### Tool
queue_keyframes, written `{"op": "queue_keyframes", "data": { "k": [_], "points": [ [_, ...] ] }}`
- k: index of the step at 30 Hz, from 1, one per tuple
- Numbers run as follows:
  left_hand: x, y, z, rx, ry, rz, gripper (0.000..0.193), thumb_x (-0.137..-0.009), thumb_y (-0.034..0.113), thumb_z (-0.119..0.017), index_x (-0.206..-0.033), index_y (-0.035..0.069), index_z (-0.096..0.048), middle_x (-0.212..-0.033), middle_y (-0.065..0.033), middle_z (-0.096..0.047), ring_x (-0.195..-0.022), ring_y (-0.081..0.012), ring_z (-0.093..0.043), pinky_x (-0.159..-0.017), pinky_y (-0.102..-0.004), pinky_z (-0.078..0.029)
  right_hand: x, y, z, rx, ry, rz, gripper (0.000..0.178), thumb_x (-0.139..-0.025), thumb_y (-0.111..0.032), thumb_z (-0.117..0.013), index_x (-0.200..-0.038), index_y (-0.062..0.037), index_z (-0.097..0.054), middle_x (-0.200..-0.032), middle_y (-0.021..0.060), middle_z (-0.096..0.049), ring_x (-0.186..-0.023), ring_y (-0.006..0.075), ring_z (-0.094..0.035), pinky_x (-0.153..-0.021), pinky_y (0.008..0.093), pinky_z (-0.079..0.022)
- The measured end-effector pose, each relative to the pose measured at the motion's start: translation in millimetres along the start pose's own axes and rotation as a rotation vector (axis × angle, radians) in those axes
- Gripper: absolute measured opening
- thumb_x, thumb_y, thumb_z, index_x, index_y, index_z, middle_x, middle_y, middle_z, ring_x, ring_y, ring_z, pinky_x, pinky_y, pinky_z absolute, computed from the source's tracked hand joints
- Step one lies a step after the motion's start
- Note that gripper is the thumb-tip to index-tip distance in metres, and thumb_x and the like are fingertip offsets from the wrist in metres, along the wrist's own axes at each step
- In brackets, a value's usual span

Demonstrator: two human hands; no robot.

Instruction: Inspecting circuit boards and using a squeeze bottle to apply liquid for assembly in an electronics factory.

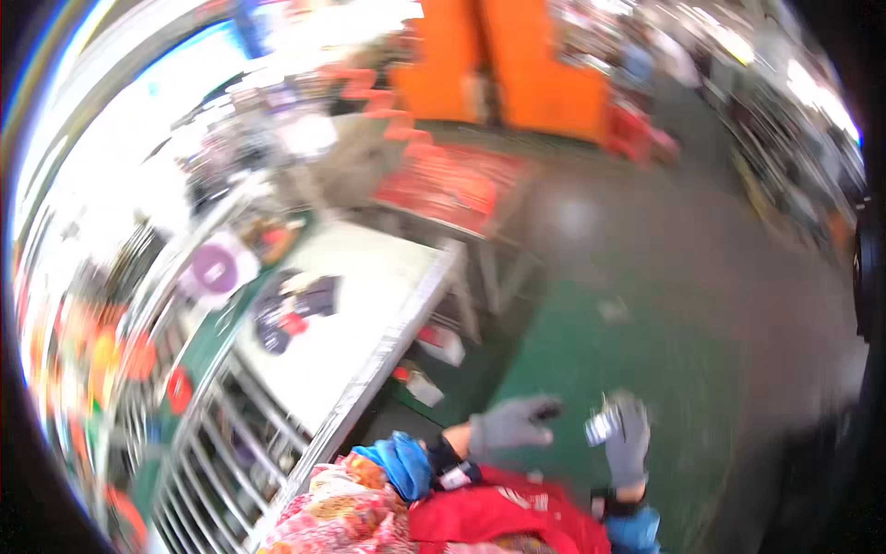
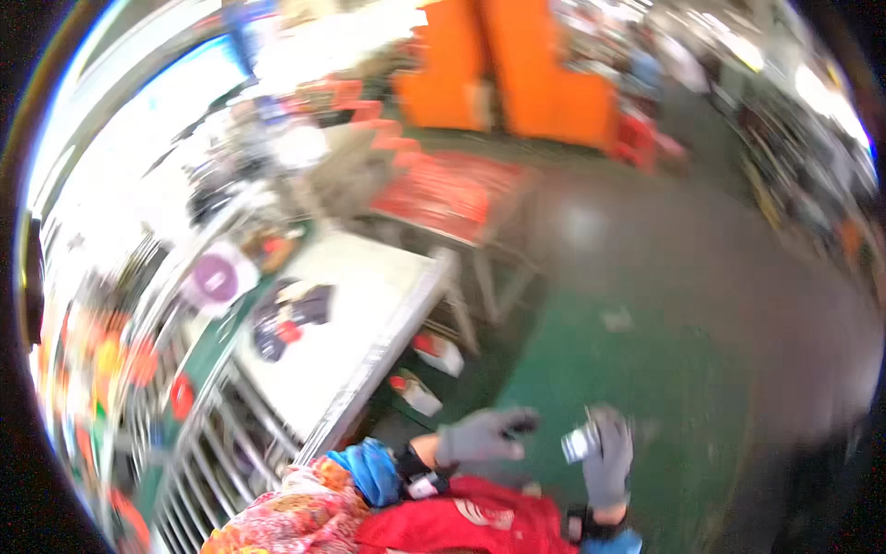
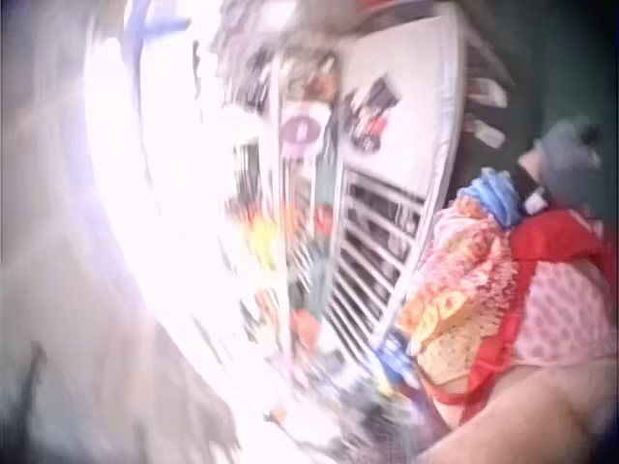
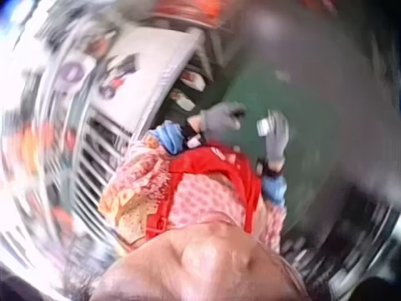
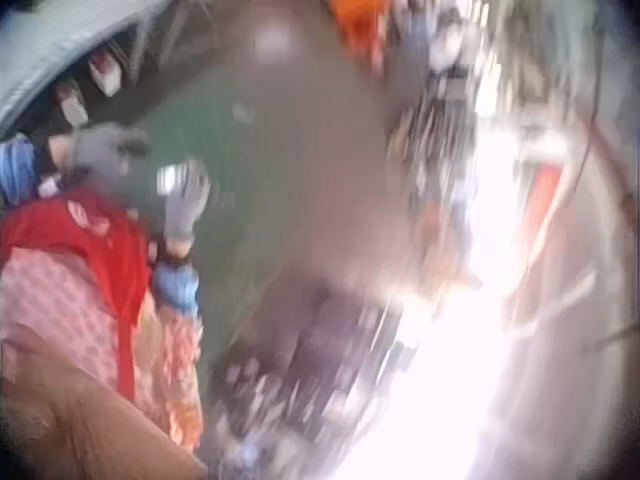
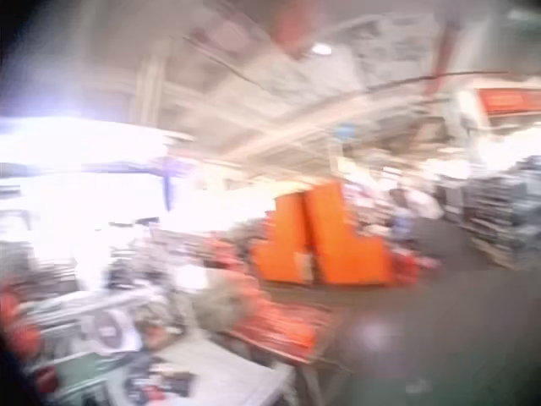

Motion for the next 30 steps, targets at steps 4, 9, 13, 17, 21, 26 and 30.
{"op": "queue_keyframes", "data": {
  "k": [4,9,13,17,21,26,30],
  "points": [
    [34,-25,25,-0.002,0.185,0.037,0.077,-0.079,0.028,-0.069,-0.143,0.004,-0.035,-0.139,-0.0155,-0.046,-0.126,-0.025,-0.047,-0.098,-0.0354,-0.043,-31,-48,-63,-0.184,-0.194,0.35,0.023,-0.08,-0.006,-0.056,-0.102,-0.0017,-0.062,-0.1,0.016,-0.063,-0.093,0.0314,-0.061,-0.082,0.039,-0.049],
    [90,-62,43,-0.16,0.513,0.122,0.065,-0.079,0.024,-0.071,-0.135,0.004,-0.046,-0.132,-0.014,-0.051,-0.12,-0.0245,-0.049,-0.099,-0.0323,-0.04,-44,-113,-141,-0.25,-0.464,0.69,0.028,-0.074,-0.007,-0.061,-0.102,-0.0042,-0.065,-0.104,0.0145,-0.064,-0.099,0.0323,-0.061,-0.086,0.0392,-0.049],
    [135,-103,33,0.44,0.579,0.26,0.04,-0.085,0.024,-0.067,-0.119,0.003,-0.06,-0.108,-0.0073,-0.064,-0.1,-0.0151,-0.056,-0.089,-0.0296,-0.044,-48,-143,-182,-0.31,-0.566,0.737,0.028,-0.074,-0.006,-0.062,-0.102,-0.0059,-0.067,-0.105,0.0143,-0.064,-0.1,0.0318,-0.061,-0.086,0.0375,-0.049],
    [154,-114,49,0.67,0.55,0.283,0.026,-0.089,0.02,-0.064,-0.109,0.003,-0.065,-0.098,0.0003,-0.064,-0.094,-0.0087,-0.056,-0.084,-0.026,-0.044,-65,-164,-220,-0.369,-0.628,0.684,0.029,-0.075,-0.005,-0.06,-0.103,-0.0088,-0.069,-0.106,0.0128,-0.064,-0.1,0.0304,-0.061,-0.087,0.0367,-0.049],
    [162,-109,97,0.641,0.583,0.192,0.024,-0.091,0.021,-0.062,-0.107,0.003,-0.065,-0.092,0.0012,-0.063,-0.087,-0.0076,-0.055,-0.081,-0.0234,-0.044,-85,-180,-258,-0.304,-0.635,0.706,0.033,-0.074,-0.003,-0.057,-0.103,-0.0116,-0.069,-0.107,0.0109,-0.064,-0.101,0.0299,-0.061,-0.088,0.0363,-0.049],
    [174,-114,166,0.815,0.561,0.219,0.024,-0.092,0.016,-0.06,-0.109,-0.002,-0.062,-0.1,-0.002,-0.061,-0.095,-0.0095,-0.055,-0.087,-0.0253,-0.043,-110,-213,-307,-0.26,-0.64,0.809,0.039,-0.072,-0.006,-0.056,-0.109,-0.0136,-0.067,-0.109,0.0102,-0.061,-0.102,0.0306,-0.057,-0.088,0.0411,-0.047],
    [183,-100,229,0.685,0.641,0.217,0.029,-0.09,0.017,-0.062,-0.113,-0.001,-0.062,-0.101,-0.0027,-0.063,-0.096,-0.0093,-0.056,-0.087,-0.0247,-0.044,-130,-264,-340,-0.252,-0.631,0.964,0.046,-0.072,-0.008,-0.057,-0.118,-0.013,-0.062,-0.113,0.0103,-0.059,-0.103,0.0306,-0.056,-0.092,0.0423,-0.043]
  ]
}}
Point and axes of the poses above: each hand's wrist, its own x-axis away from the middle knuckle, its own z-axis out of the back of the hand, y = z × x, the point moved 6 cm from there along -x, towards the middle knuckle
